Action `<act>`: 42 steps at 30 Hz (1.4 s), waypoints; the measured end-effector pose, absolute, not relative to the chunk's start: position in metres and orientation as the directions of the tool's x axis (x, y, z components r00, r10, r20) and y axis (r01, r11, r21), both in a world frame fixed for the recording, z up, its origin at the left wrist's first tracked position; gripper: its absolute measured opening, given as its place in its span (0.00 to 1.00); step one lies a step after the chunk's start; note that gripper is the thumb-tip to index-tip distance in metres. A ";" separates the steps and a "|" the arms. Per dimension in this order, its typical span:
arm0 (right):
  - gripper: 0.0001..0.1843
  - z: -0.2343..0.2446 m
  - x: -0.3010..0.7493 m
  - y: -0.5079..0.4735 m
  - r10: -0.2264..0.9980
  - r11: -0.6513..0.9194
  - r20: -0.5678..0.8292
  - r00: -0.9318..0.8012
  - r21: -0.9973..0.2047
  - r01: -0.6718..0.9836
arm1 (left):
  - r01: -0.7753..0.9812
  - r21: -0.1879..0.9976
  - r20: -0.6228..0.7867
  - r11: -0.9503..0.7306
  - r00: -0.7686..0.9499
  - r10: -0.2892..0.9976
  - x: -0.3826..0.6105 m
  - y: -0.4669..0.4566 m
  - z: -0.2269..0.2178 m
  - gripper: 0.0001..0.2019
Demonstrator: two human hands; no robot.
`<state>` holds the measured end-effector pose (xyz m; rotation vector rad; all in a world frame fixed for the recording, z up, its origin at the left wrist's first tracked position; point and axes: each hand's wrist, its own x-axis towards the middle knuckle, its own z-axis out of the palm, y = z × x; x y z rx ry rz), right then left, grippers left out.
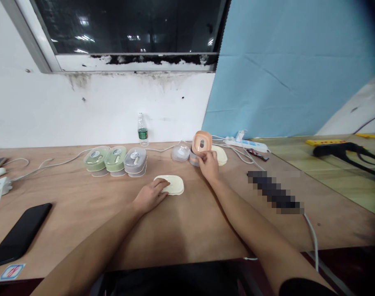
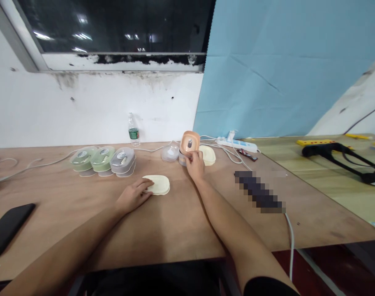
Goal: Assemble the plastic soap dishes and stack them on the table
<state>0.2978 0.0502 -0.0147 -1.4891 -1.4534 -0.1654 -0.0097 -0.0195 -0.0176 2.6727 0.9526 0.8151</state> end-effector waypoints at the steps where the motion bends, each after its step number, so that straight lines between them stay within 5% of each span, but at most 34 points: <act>1: 0.10 -0.014 0.297 0.049 0.664 0.235 0.695 0.276 -0.545 0.805 | 0.516 0.355 0.454 -0.780 0.634 0.626 -0.010 -0.020 -0.017 0.15; 8: 0.17 -0.011 0.270 0.018 0.617 0.468 0.772 0.154 -0.518 0.716 | 0.588 0.389 0.580 -0.709 0.442 0.684 -0.021 -0.020 -0.003 0.23; 12: 0.21 -0.015 0.235 -0.010 0.781 0.544 0.624 -0.023 -0.663 0.514 | 0.628 0.508 0.514 -0.589 0.327 0.793 -0.027 -0.018 0.001 0.35; 16: 0.21 -0.010 0.216 -0.015 0.892 0.442 0.440 -0.101 -0.805 0.395 | 0.658 0.583 0.406 -0.477 0.273 0.872 -0.030 -0.015 0.002 0.30; 27: 0.24 -0.011 0.242 0.009 0.979 0.193 0.059 -0.196 -0.588 0.785 | 0.753 0.501 0.216 -0.427 0.368 0.904 -0.026 -0.013 0.002 0.23; 36: 0.22 -0.025 0.232 0.022 0.964 0.231 0.251 -0.089 -0.624 0.747 | 0.839 0.412 0.164 -0.354 0.314 0.935 -0.026 -0.009 -0.001 0.19; 42: 0.19 -0.029 0.232 0.035 0.960 0.270 0.225 -0.166 -0.595 0.757 | 0.852 0.398 0.104 -0.340 0.327 0.939 -0.024 -0.008 0.002 0.22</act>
